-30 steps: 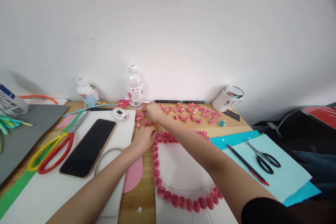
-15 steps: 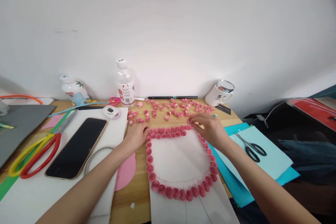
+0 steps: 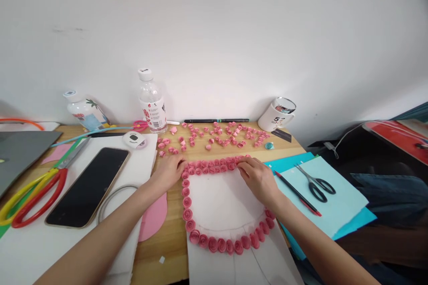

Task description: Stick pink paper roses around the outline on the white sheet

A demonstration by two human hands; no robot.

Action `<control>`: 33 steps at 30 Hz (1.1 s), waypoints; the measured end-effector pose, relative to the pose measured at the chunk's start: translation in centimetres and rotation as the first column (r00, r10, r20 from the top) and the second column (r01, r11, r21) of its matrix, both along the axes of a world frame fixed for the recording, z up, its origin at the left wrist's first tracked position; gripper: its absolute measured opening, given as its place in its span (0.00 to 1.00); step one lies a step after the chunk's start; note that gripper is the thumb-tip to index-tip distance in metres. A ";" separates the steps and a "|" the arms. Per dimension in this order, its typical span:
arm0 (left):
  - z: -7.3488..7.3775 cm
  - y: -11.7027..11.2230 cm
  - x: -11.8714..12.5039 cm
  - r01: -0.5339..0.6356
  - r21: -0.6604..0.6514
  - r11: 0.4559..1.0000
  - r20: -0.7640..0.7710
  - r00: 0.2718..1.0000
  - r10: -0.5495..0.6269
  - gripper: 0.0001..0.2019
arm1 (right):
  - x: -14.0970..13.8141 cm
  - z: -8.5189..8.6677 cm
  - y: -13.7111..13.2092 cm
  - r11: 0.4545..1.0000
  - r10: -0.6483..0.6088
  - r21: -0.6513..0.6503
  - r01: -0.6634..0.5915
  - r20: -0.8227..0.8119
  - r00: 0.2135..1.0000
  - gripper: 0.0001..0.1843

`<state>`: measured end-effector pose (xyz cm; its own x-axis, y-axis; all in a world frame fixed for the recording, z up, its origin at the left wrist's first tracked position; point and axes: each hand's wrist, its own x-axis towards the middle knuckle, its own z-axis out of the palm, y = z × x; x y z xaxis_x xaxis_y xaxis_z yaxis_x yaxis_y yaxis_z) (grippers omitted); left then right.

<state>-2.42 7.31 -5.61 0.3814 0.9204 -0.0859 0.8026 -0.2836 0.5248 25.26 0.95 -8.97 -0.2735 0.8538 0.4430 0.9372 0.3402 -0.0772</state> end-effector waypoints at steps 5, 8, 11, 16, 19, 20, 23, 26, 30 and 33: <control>0.0 0.0 0.1 -0.006 0.005 1.000 0.005 1.000 0.006 0.12 | -0.2 -0.3 -0.6 1.000 -0.002 -0.007 0.002 -0.025 1.000 0.14; -0.1 0.0 0.1 -0.004 0.009 1.000 0.005 1.000 0.004 0.12 | -0.3 -0.6 -0.7 1.000 0.012 -0.010 -0.012 -0.028 1.000 0.15; -0.2 0.0 0.1 -0.004 0.001 1.000 -0.020 1.000 0.004 0.12 | -0.3 -0.8 -0.7 1.000 0.025 -0.001 -0.026 -0.023 0.999 0.15; 0.0 0.0 0.0 -0.002 -0.008 1.000 -0.009 1.000 0.002 0.12 | -0.4 -0.8 -0.7 1.000 0.006 0.003 -0.006 -0.014 1.000 0.16; 0.0 0.0 0.1 -0.002 0.000 1.000 -0.002 1.000 0.002 0.13 | -0.7 -0.8 -0.8 1.000 -0.016 -0.006 0.016 0.013 1.000 0.16; 0.0 0.0 0.1 -0.001 -0.001 1.000 0.001 1.000 0.001 0.13 | -0.7 -0.9 -0.8 1.000 -0.016 -0.010 0.017 0.030 0.999 0.16; 0.1 0.0 0.1 -0.007 -0.009 1.000 0.017 1.000 0.008 0.14 | -0.8 -1.0 -0.7 1.000 -0.006 -0.019 0.008 0.081 0.997 0.16; 0.1 -0.1 0.2 -0.018 -0.003 1.000 0.038 0.999 0.018 0.15 | -0.7 -1.4 -0.7 1.000 0.001 -0.004 -0.001 0.096 0.995 0.16; 0.0 -0.1 0.1 -0.011 -0.001 1.000 0.034 0.999 0.011 0.14 | -0.4 -1.7 -0.9 1.000 0.001 0.024 -0.002 0.033 0.999 0.16; -0.1 0.0 0.0 0.001 0.005 1.000 0.012 1.000 -0.001 0.13 | -0.2 -1.5 -1.0 0.999 0.005 0.037 -0.004 -0.041 0.999 0.15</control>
